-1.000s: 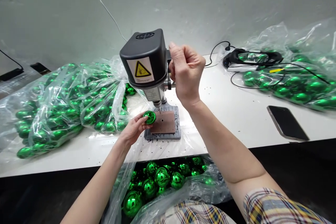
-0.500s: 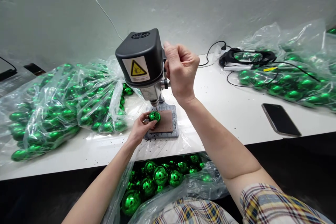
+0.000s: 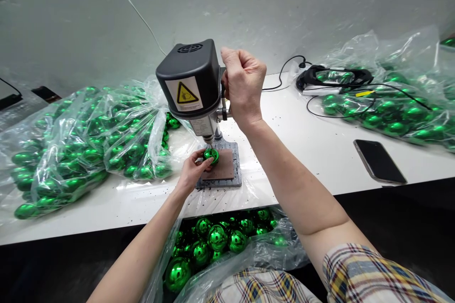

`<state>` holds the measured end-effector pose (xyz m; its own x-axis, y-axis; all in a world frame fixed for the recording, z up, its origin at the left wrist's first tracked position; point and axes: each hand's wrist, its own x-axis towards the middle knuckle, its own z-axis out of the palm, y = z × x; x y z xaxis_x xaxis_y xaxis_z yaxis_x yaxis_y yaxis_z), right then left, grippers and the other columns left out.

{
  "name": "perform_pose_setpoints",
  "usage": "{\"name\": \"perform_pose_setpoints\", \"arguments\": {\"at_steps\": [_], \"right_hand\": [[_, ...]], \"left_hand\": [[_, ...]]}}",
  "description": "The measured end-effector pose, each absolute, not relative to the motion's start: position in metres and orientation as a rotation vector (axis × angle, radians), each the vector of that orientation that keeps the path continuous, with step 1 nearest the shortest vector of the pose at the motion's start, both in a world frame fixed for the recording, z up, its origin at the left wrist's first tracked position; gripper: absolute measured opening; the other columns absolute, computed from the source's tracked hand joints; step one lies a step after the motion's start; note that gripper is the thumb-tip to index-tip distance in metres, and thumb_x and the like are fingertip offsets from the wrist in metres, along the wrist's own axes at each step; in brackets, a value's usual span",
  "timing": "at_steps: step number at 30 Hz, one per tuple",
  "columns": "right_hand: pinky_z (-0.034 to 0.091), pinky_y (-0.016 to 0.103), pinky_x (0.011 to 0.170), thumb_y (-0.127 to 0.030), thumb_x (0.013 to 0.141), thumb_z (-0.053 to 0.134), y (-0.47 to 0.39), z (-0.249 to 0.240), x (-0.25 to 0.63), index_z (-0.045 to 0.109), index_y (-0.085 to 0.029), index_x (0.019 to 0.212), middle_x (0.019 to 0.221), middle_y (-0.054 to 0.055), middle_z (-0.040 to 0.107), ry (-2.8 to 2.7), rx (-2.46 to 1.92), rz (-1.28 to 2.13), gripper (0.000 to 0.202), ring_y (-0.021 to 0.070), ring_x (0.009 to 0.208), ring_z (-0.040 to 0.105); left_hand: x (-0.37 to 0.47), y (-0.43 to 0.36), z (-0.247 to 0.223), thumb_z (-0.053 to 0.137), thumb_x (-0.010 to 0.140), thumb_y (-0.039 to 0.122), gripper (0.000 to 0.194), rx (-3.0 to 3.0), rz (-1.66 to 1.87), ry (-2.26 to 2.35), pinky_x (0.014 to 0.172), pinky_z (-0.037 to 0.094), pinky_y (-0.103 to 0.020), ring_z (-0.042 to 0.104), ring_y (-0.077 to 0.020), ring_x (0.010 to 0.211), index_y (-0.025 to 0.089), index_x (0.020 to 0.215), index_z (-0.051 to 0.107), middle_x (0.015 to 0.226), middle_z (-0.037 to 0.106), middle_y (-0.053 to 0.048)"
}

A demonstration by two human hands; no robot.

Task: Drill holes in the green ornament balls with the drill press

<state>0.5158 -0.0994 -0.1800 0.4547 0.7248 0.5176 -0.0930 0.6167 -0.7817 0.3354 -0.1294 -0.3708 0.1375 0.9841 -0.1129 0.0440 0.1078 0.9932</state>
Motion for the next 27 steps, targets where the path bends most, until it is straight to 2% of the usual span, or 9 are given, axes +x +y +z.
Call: {"name": "perform_pose_setpoints", "arguments": {"at_steps": [4,8,11,15,21,27], "right_hand": [[0.019,0.027,0.035,-0.064,0.087,0.059,-0.096,-0.182,0.517,0.029,-0.026,0.060,0.043,-0.008,0.036,-1.023,-0.761,0.539,0.056,0.0054,0.038,0.018],[0.016,0.029,0.036,-0.060,0.087,0.062,-0.103,-0.178,0.512,0.030,-0.025,0.059,0.041,-0.008,0.035,-0.940,-0.766,0.566,0.055,0.0059,0.038,0.018],[0.012,0.030,0.035,-0.056,0.085,0.067,-0.110,-0.178,0.509,0.031,-0.025,0.055,0.040,-0.008,0.034,-0.901,-0.730,0.553,0.056,0.0061,0.037,0.018],[0.015,0.030,0.036,-0.054,0.085,0.069,-0.112,-0.182,0.510,0.031,-0.025,0.056,0.041,-0.008,0.034,-0.956,-0.686,0.516,0.056,0.0059,0.037,0.018],[0.017,0.028,0.035,-0.047,0.087,0.069,-0.119,-0.187,0.510,0.029,-0.024,0.055,0.043,-0.007,0.034,-0.991,-0.673,0.473,0.056,0.0058,0.037,0.024],[0.021,0.027,0.037,-0.038,0.090,0.065,-0.139,-0.207,0.504,0.033,-0.022,0.053,0.043,-0.006,0.035,-1.046,-0.631,0.292,0.051,0.0063,0.037,0.030]], "left_hand": [[0.341,-0.130,-0.376,0.087,0.063,0.036,0.059,1.382,1.044,1.288,0.057,0.045,-0.024,0.055,-0.0102,0.060,0.014,0.112,0.064,0.082,0.066,-0.001],[0.341,-0.137,-0.378,0.085,0.066,0.037,0.051,1.563,1.061,1.371,0.056,0.040,-0.024,0.052,-0.0124,0.061,0.017,0.108,0.064,0.072,0.061,0.002],[0.342,-0.144,-0.377,0.083,0.068,0.036,0.046,1.644,1.059,1.356,0.059,0.041,-0.025,0.054,-0.0136,0.063,0.019,0.106,0.064,0.077,0.064,0.001],[0.347,-0.146,-0.380,0.081,0.070,0.034,0.042,1.708,1.089,1.409,0.067,0.045,-0.028,0.058,-0.0160,0.071,0.019,0.105,0.064,0.085,0.067,-0.002],[0.352,-0.139,-0.390,0.082,0.071,0.034,0.050,1.651,1.081,1.322,0.075,0.049,-0.032,0.064,-0.0211,0.084,0.020,0.116,0.063,0.086,0.067,-0.003],[0.351,-0.140,-0.390,0.082,0.072,0.034,0.053,1.602,1.060,1.273,0.078,0.050,-0.034,0.064,-0.0209,0.084,0.020,0.119,0.061,0.089,0.068,-0.004]]}}
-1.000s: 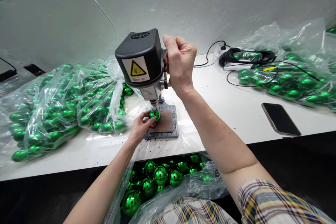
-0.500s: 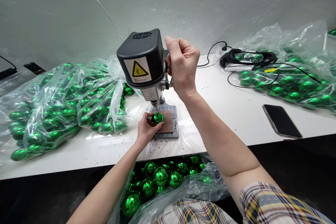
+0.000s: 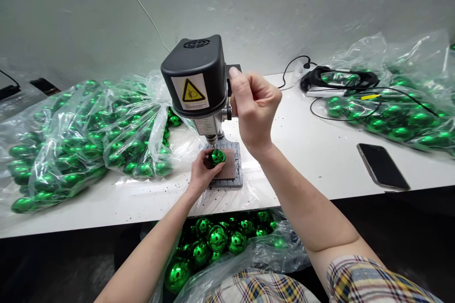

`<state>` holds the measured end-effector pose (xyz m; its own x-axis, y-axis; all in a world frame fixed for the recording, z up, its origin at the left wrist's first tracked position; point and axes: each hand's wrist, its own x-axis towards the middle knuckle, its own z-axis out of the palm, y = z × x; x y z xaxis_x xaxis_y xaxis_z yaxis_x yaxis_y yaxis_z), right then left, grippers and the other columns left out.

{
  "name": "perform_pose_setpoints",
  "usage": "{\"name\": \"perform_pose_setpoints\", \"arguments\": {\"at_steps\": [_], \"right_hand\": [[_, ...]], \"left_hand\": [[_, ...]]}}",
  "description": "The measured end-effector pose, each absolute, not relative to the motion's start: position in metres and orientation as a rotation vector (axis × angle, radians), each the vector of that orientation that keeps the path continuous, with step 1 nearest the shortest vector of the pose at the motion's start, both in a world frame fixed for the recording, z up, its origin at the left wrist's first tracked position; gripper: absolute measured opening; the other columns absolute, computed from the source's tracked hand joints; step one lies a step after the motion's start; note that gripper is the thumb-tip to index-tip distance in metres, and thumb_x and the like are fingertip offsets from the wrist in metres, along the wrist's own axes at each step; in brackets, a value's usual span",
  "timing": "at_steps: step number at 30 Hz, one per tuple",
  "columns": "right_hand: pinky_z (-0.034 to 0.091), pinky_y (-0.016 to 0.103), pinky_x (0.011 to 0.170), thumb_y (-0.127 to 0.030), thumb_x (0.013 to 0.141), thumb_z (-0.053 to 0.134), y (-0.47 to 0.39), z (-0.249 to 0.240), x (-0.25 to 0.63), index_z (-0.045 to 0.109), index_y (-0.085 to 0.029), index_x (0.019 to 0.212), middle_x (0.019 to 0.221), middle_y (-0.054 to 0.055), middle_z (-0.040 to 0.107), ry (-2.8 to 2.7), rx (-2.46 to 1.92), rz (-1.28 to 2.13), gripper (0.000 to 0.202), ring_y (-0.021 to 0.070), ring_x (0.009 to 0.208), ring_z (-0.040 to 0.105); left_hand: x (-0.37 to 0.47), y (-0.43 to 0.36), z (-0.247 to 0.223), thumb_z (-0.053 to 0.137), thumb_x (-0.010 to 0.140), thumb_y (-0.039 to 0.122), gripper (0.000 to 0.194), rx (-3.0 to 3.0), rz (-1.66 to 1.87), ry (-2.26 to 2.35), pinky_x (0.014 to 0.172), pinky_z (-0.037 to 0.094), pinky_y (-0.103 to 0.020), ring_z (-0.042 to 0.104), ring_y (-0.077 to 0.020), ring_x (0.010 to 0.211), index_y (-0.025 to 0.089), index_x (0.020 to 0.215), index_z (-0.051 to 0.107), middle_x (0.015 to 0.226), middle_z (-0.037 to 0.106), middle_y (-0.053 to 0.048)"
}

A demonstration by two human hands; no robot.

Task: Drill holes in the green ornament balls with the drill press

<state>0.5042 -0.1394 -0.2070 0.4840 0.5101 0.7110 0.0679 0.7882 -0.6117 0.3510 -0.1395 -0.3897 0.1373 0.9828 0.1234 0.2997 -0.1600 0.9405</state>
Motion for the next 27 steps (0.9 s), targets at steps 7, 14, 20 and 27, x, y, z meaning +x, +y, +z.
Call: {"name": "perform_pose_setpoints", "arguments": {"at_steps": [7,14,20,27], "right_hand": [[0.020,0.030,0.040,-0.028,0.090,0.061,-0.156,-0.242,0.499,0.025,-0.021,0.052,0.042,-0.006,0.027,-1.095,-0.529,0.164,0.053,0.0065,0.036,0.025],[0.022,0.030,0.041,-0.016,0.085,0.060,-0.149,-0.269,0.510,0.022,-0.019,0.051,0.043,-0.006,0.025,-1.252,-0.395,0.023,0.051,0.0067,0.038,0.025],[0.023,0.029,0.042,-0.007,0.080,0.058,-0.151,-0.277,0.513,0.023,-0.019,0.052,0.043,-0.006,0.027,-1.391,-0.277,-0.019,0.047,0.0069,0.038,0.026],[0.020,0.028,0.036,-0.022,0.086,0.065,-0.145,-0.214,0.500,0.036,-0.021,0.048,0.040,-0.006,0.036,-0.991,-0.537,0.285,0.047,0.0062,0.034,0.030]], "left_hand": [[0.351,-0.142,-0.389,0.082,0.072,0.032,0.050,1.611,1.089,1.269,0.073,0.048,-0.030,0.062,-0.0182,0.081,0.021,0.114,0.059,0.095,0.068,-0.003],[0.350,-0.144,-0.384,0.083,0.072,0.032,0.047,1.581,1.077,1.254,0.070,0.046,-0.029,0.060,-0.0176,0.078,0.021,0.111,0.058,0.095,0.068,-0.003],[0.347,-0.141,-0.388,0.084,0.071,0.033,0.048,1.579,1.067,1.247,0.067,0.045,-0.028,0.058,-0.0166,0.073,0.020,0.111,0.060,0.086,0.066,-0.001],[0.347,-0.146,-0.373,0.083,0.070,0.032,0.045,1.607,1.041,1.378,0.064,0.043,-0.027,0.059,-0.0170,0.070,0.020,0.106,0.060,0.082,0.065,-0.001]]}}
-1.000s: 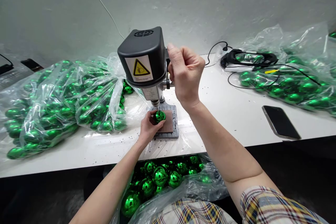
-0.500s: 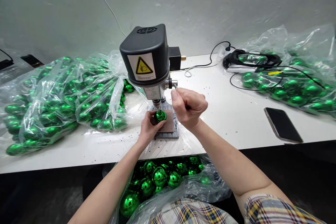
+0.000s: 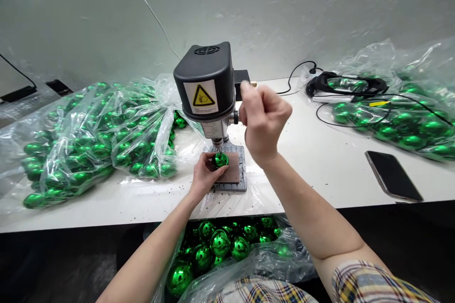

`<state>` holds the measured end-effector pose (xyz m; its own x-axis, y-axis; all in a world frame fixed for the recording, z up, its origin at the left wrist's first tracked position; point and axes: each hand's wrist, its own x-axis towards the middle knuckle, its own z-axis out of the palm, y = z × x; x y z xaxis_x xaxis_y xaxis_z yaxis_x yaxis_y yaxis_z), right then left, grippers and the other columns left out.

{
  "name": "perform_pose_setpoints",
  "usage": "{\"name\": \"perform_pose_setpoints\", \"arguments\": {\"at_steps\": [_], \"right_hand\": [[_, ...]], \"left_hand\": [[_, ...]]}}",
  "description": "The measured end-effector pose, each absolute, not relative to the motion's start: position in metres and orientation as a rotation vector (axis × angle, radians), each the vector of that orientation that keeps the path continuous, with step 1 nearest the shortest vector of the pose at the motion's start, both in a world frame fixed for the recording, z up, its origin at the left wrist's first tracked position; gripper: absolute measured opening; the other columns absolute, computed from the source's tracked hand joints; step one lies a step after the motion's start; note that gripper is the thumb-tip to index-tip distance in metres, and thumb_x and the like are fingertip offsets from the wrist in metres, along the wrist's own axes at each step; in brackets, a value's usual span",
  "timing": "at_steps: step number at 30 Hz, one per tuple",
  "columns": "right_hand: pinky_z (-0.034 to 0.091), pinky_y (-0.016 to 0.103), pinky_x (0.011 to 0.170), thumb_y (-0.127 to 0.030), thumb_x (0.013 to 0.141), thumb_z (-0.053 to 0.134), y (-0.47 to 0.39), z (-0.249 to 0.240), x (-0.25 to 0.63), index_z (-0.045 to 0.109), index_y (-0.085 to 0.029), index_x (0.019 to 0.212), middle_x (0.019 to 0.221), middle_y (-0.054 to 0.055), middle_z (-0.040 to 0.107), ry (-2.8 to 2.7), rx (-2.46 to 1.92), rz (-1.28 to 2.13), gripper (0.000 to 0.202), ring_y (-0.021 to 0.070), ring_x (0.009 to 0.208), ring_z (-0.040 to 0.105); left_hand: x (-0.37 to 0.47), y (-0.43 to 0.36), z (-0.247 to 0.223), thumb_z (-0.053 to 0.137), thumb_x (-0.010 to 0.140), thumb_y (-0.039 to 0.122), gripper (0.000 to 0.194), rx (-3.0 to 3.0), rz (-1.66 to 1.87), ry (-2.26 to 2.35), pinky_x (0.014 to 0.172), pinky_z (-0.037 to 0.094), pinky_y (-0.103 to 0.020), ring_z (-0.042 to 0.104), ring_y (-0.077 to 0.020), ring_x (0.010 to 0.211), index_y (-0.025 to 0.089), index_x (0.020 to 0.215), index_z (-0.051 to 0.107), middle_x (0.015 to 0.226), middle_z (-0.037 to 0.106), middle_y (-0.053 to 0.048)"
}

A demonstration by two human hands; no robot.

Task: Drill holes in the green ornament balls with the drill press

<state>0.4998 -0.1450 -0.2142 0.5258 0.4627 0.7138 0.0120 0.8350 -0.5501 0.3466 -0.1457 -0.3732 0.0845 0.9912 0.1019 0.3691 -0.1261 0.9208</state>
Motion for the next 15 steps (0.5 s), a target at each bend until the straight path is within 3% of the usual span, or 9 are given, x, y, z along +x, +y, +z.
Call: {"name": "perform_pose_setpoints", "arguments": {"at_steps": [6,8,11,13,15], "right_hand": [[0.018,0.027,0.032,-0.025,0.085,0.066,-0.134,-0.187,0.504,0.035,-0.022,0.051,0.043,-0.007,0.035,-0.983,-0.603,0.463,0.046,0.0062,0.035,0.027],[0.017,0.028,0.032,-0.026,0.086,0.066,-0.131,-0.190,0.505,0.034,-0.022,0.052,0.043,-0.006,0.034,-0.989,-0.602,0.432,0.047,0.0063,0.036,0.026],[0.016,0.028,0.033,-0.029,0.088,0.065,-0.130,-0.194,0.504,0.033,-0.023,0.053,0.043,-0.006,0.032,-0.995,-0.592,0.392,0.048,0.0060,0.035,0.024],[0.016,0.028,0.033,-0.030,0.088,0.065,-0.130,-0.193,0.502,0.032,-0.022,0.053,0.043,-0.006,0.031,-0.988,-0.596,0.376,0.049,0.0058,0.035,0.023],[0.016,0.028,0.033,-0.028,0.087,0.065,-0.132,-0.191,0.501,0.032,-0.022,0.052,0.042,-0.007,0.032,-0.966,-0.614,0.389,0.048,0.0057,0.035,0.024]], "left_hand": [[0.295,-0.175,-0.320,0.090,0.061,0.042,0.044,2.013,0.565,1.041,0.059,0.039,-0.027,0.057,-0.0181,0.066,0.021,0.093,0.068,0.079,0.068,-0.002],[0.280,-0.158,-0.314,0.083,0.071,0.048,0.034,2.093,0.594,1.022,0.062,0.041,-0.028,0.058,-0.0200,0.069,0.021,0.088,0.070,0.078,0.069,-0.004],[0.268,-0.099,-0.321,0.061,0.092,0.036,0.021,2.234,0.773,1.484,0.075,0.046,-0.034,0.059,-0.0245,0.079,0.018,0.083,0.069,0.080,0.067,-0.011],[0.263,-0.052,-0.330,0.055,0.093,0.022,0.018,2.348,0.441,1.963,0.090,0.046,-0.039,0.059,-0.0316,0.105,0.014,0.096,0.070,0.104,0.065,-0.020],[0.258,-0.014,-0.338,0.051,0.090,0.013,0.026,2.348,0.290,2.098,0.099,0.041,-0.048,0.051,-0.0392,0.123,0.008,0.108,0.069,0.123,0.058,-0.028]]}}
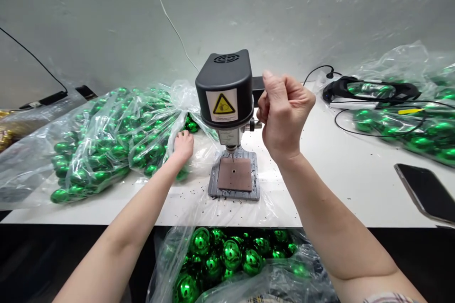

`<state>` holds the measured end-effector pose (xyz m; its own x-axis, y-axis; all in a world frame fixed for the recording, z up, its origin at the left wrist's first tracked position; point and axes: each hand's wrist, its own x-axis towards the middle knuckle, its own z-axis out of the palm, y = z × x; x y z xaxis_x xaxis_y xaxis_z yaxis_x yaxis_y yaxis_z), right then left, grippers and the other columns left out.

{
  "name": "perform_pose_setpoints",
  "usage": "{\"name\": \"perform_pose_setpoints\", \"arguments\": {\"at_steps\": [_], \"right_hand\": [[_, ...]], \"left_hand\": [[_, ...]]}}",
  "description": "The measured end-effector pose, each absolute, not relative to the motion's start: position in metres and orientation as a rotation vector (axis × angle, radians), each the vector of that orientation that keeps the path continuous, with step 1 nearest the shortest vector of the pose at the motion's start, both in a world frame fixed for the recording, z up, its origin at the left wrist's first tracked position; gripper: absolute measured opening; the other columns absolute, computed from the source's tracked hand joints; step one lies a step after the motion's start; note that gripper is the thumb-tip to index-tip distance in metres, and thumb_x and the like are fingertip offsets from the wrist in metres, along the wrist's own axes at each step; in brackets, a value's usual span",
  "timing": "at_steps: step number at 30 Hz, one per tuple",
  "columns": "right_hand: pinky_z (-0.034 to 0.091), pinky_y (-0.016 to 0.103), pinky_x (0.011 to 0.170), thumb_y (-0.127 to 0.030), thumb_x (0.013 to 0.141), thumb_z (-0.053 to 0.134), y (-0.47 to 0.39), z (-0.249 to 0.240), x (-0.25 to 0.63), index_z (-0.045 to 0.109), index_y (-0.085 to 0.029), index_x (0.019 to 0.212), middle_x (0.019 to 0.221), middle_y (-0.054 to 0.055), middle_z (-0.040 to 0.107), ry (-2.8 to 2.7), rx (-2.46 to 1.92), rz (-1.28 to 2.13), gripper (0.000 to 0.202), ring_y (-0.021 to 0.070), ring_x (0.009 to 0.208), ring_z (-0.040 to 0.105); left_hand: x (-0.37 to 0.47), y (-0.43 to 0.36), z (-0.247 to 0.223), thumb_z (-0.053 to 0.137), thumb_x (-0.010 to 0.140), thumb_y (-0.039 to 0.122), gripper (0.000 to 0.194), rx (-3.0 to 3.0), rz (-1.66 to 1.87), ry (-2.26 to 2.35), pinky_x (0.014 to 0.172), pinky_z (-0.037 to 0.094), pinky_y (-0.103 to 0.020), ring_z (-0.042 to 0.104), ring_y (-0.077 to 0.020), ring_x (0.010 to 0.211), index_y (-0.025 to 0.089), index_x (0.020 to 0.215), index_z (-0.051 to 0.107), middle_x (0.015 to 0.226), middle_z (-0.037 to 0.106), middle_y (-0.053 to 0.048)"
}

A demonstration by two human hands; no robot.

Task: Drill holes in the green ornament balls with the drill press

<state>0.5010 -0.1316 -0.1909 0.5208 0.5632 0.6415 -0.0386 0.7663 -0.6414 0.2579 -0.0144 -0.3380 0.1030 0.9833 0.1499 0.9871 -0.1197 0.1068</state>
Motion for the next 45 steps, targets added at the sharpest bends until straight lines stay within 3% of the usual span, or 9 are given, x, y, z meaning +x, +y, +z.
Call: {"name": "perform_pose_setpoints", "arguments": {"at_steps": [8,12,18,20,24,27,33,39,45], "right_hand": [[0.016,0.028,0.032,-0.022,0.082,0.067,-0.135,-0.187,0.499,0.036,-0.022,0.047,0.040,-0.007,0.036,-0.900,-0.609,0.450,0.047,0.0059,0.034,0.028],[0.016,0.027,0.032,-0.024,0.082,0.067,-0.133,-0.187,0.500,0.036,-0.022,0.046,0.039,-0.007,0.036,-0.893,-0.604,0.446,0.047,0.0054,0.033,0.027],[0.019,0.026,0.035,-0.033,0.086,0.070,-0.130,-0.190,0.502,0.035,-0.022,0.051,0.043,-0.007,0.035,-0.931,-0.610,0.435,0.051,0.0051,0.035,0.032],[0.019,0.025,0.035,-0.035,0.087,0.069,-0.129,-0.191,0.502,0.034,-0.021,0.052,0.043,-0.007,0.035,-0.946,-0.601,0.411,0.051,0.0047,0.035,0.032],[0.018,0.026,0.035,-0.029,0.087,0.068,-0.129,-0.192,0.502,0.034,-0.021,0.051,0.042,-0.006,0.036,-0.919,-0.574,0.429,0.050,0.0050,0.035,0.031],[0.018,0.027,0.035,-0.028,0.087,0.067,-0.128,-0.192,0.502,0.033,-0.022,0.051,0.042,-0.007,0.036,-0.905,-0.586,0.438,0.050,0.0053,0.035,0.031],[0.018,0.026,0.034,-0.036,0.086,0.070,-0.128,-0.192,0.502,0.033,-0.022,0.052,0.043,-0.007,0.035,-0.922,-0.586,0.425,0.052,0.0057,0.035,0.031],[0.020,0.024,0.035,-0.046,0.088,0.066,-0.127,-0.190,0.503,0.030,-0.022,0.055,0.044,-0.008,0.033,-0.967,-0.637,0.398,0.054,0.0045,0.035,0.031],[0.015,0.026,0.033,-0.037,0.088,0.067,-0.118,-0.185,0.504,0.030,-0.023,0.055,0.043,-0.008,0.034,-0.916,-0.614,0.483,0.052,0.0043,0.034,0.024]], "left_hand": [[0.240,0.024,-0.345,0.043,0.086,0.005,0.043,-2.246,0.016,-2.087,0.101,0.040,-0.052,0.048,-0.0445,0.127,-0.002,0.122,0.064,0.142,0.043,-0.035],[0.240,0.025,-0.343,0.047,0.086,0.009,0.040,-2.234,-0.003,-2.104,0.102,0.039,-0.053,0.047,-0.0451,0.127,-0.005,0.120,0.063,0.136,0.047,-0.037],[0.237,0.018,-0.324,0.058,0.088,0.024,0.042,-2.273,-0.283,-2.125,0.097,0.047,-0.046,0.059,-0.0370,0.116,0.010,0.128,0.059,0.123,0.060,-0.024],[0.239,0.005,-0.316,0.052,0.093,0.033,0.044,-2.369,-0.680,-2.236,0.089,0.053,-0.042,0.066,-0.0286,0.100,0.016,0.133,0.054,0.113,0.065,-0.016],[0.246,-0.043,-0.309,0.061,0.088,0.043,0.044,-2.572,-2.207,-2.630,0.075,0.060,-0.041,0.069,-0.0210,0.078,0.019,0.125,0.059,0.096,0.070,-0.009],[0.256,-0.082,-0.313,0.073,0.082,0.040,0.038,-2.639,-2.586,-2.766,0.074,0.060,-0.039,0.069,-0.0221,0.081,0.016,0.111,0.067,0.097,0.071,-0.011],[0.284,-0.121,-0.340,0.087,0.070,0.033,0.065,-2.792,-2.448,-2.640,0.068,0.056,-0.028,0.068,-0.0143,0.075,0.015,0.127,0.061,0.105,0.072,-0.009],[0.309,-0.130,-0.369,0.087,0.065,0.035,0.062,-2.801,-2.222,-2.404,0.066,0.049,-0.024,0.061,-0.0126,0.075,0.014,0.119,0.064,0.091,0.070,-0.004],[0.325,-0.129,-0.373,0.082,0.066,0.027,0.058,-2.772,-1.932,-2.338,0.061,0.045,-0.025,0.054,-0.0116,0.065,0.013,0.120,0.065,0.078,0.067,-0.001]]}}
